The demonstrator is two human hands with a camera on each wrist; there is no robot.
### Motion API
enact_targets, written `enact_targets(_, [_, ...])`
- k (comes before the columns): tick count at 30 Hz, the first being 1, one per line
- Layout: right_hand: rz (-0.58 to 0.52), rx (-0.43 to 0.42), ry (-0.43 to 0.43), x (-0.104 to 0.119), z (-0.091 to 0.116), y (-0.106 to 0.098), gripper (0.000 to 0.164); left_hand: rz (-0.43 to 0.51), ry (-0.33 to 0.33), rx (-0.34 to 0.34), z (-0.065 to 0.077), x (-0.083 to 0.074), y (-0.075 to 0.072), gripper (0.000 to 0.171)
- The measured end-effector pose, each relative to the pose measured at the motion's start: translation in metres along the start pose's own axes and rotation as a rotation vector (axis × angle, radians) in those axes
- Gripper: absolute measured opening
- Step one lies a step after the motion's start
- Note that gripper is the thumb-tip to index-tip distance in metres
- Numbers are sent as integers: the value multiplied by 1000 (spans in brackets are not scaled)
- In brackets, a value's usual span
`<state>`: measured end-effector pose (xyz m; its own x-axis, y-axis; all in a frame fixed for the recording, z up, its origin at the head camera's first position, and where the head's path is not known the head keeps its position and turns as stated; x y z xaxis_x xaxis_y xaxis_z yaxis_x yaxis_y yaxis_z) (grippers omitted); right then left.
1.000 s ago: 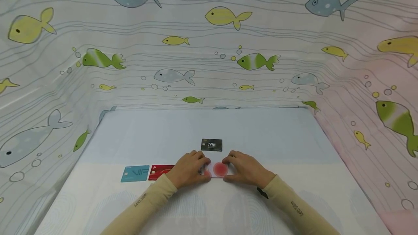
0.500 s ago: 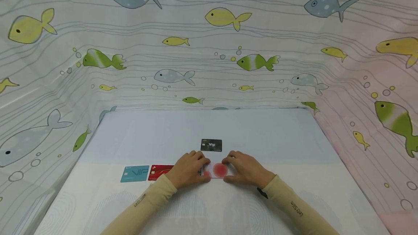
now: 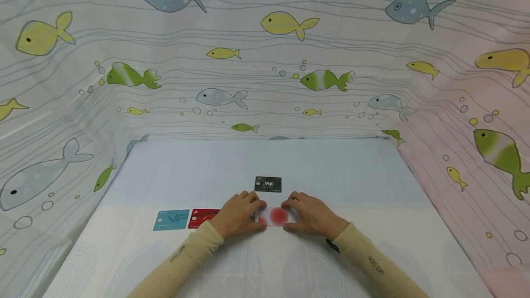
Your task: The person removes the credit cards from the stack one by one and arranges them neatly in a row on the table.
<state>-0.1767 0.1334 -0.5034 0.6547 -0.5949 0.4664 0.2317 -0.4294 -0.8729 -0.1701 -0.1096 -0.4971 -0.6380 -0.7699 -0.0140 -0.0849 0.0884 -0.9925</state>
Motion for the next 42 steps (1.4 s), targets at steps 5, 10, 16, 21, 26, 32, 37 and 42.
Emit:
enact_targets(5, [-4, -1, 0, 0, 0, 0, 47, 4, 6, -14, 0, 0, 0, 49])
enact_targets(10, [2, 1, 4, -1, 0, 0, 47, 4, 4, -7, 0, 0, -1, 49])
enact_targets(16, [2, 11, 23, -2, 0, -1, 49, -1, 6, -16, -2, 2, -1, 49])
enact_targets(21, [5, 21, 109, -3, 0, -8, 50, -10, -20, -41, -6, 9, -6, 51])
enact_targets(26, [7, -1, 112, -7, 2, -13, 50, -7, -61, -49, -10, 21, -12, 50])
enact_targets(32, [-14, -56, 91, -14, 4, -14, 50, -10, -88, -99, -22, 38, -15, 48])
enact_targets(37, [3, -93, 65, -18, 3, -13, 50, -5, -111, -101, -31, 52, -11, 46])
enact_targets(42, [17, -117, 81, -19, 0, -18, 52, 18, -143, -59, -40, 60, -4, 48])
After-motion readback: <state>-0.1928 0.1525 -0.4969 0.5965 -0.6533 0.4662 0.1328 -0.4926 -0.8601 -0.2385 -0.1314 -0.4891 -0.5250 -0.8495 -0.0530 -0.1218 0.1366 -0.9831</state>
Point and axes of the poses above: each hand's wrist, its own z-axis away from the middle knuckle, its own y-axis out of the palm, x = y × z, the point moved 2 cm from there along -z, towards the middle knuckle, and after that the axes turned 11 degrees about -z, right-handed, at the moved point
